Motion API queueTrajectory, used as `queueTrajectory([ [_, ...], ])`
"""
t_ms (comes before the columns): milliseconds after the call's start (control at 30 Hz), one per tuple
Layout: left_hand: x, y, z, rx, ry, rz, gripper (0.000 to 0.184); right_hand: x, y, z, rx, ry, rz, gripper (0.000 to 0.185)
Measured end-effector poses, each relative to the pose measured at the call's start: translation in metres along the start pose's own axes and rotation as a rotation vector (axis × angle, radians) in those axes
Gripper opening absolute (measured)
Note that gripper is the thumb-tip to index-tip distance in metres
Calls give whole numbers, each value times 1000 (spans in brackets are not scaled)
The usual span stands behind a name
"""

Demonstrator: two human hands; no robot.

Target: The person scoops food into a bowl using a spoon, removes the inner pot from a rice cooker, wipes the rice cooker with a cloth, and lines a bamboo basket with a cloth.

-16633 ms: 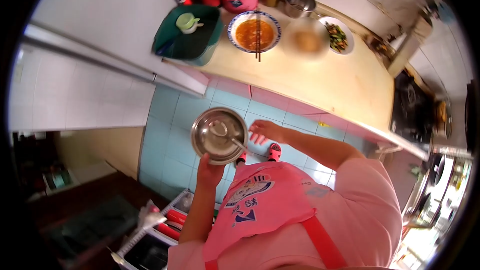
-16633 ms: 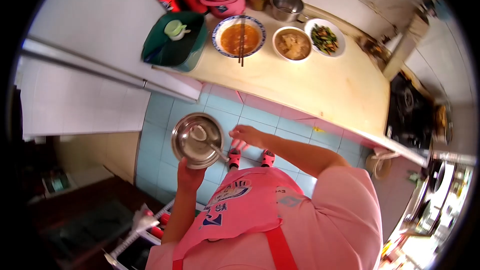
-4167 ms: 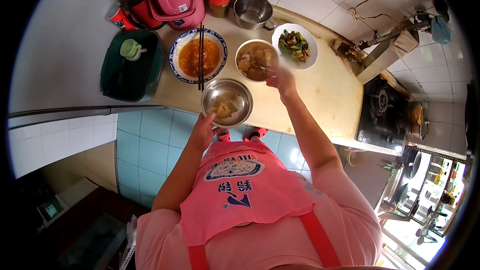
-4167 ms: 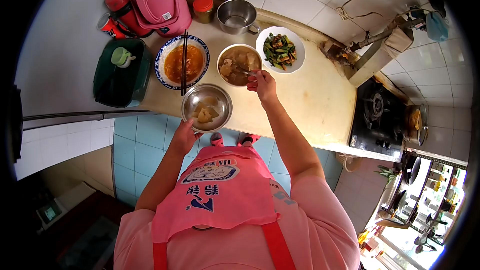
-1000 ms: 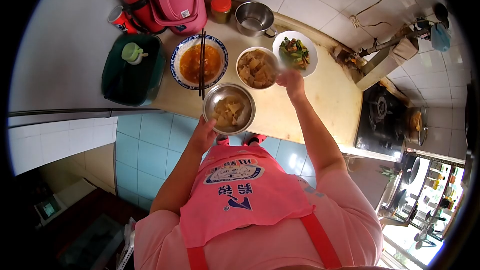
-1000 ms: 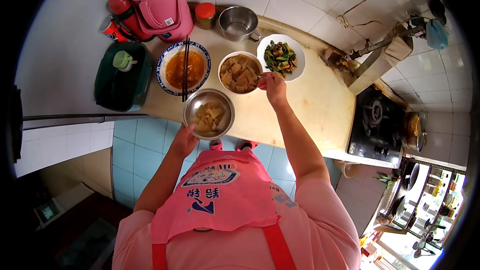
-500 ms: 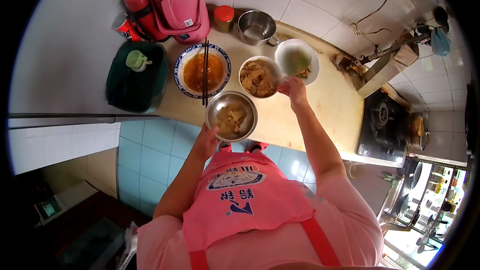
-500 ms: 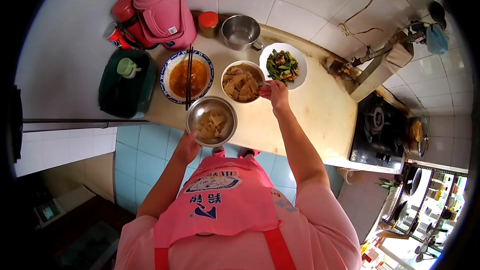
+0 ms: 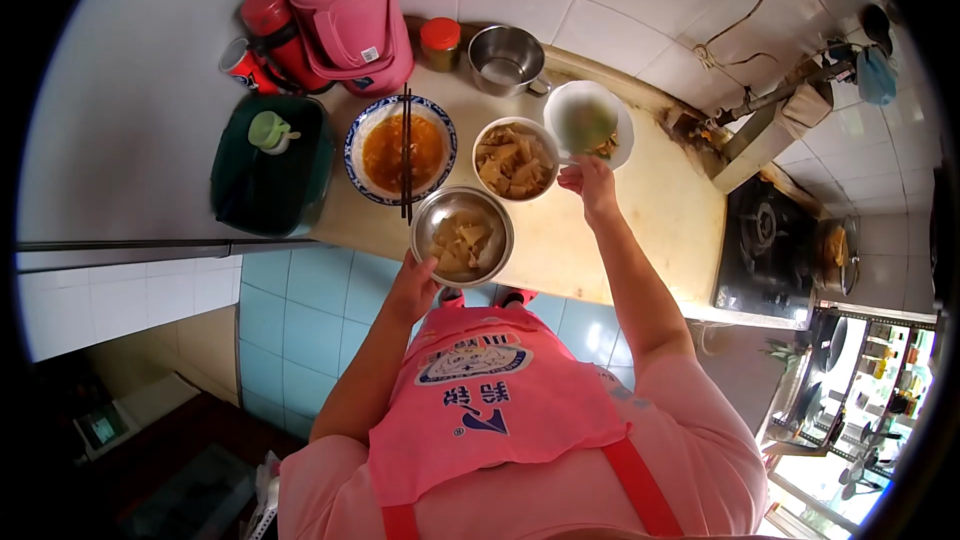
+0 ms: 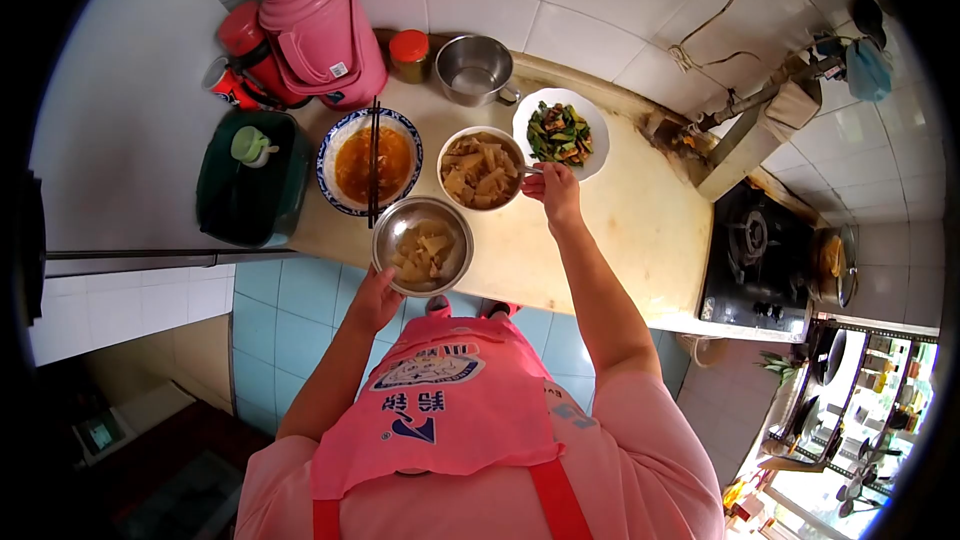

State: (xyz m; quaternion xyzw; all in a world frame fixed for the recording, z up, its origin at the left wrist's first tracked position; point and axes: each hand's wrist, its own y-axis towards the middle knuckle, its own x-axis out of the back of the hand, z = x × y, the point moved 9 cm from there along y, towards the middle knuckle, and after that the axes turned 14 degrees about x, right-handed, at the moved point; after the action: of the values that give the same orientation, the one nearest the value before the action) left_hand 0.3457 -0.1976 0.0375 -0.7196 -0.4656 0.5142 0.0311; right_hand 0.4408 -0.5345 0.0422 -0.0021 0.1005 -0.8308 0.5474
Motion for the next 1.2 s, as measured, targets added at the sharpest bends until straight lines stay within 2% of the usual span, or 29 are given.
queueTrajectory([
  [500, -10, 11, -2, -22, 33, 21, 55, -6, -9, 36, 66, -8, 2, 28],
  [767, -6, 27, 2, -17, 62, 48, 49, 0, -15, 32, 49, -31, -29, 28],
  [900, -11, 30, 0, -20, 50, 16, 48, -12, -40, 63, 111, 45, 21, 28],
  [1033, -14, 38, 1, -22, -18, 8, 51, -39, -89, 98, 189, -116, 141, 31],
  [1100, -19, 39, -2, -51, -37, 36, 52, -55, -116, 96, 394, -303, 309, 19],
  [1167, -23, 37, -4, -55, -49, 39, 53, -82, -151, 119, 819, -590, 494, 19],
  [1200, -20, 38, -3, -53, -49, 39, 53, -88, -159, 120, 792, -593, 524, 26],
])
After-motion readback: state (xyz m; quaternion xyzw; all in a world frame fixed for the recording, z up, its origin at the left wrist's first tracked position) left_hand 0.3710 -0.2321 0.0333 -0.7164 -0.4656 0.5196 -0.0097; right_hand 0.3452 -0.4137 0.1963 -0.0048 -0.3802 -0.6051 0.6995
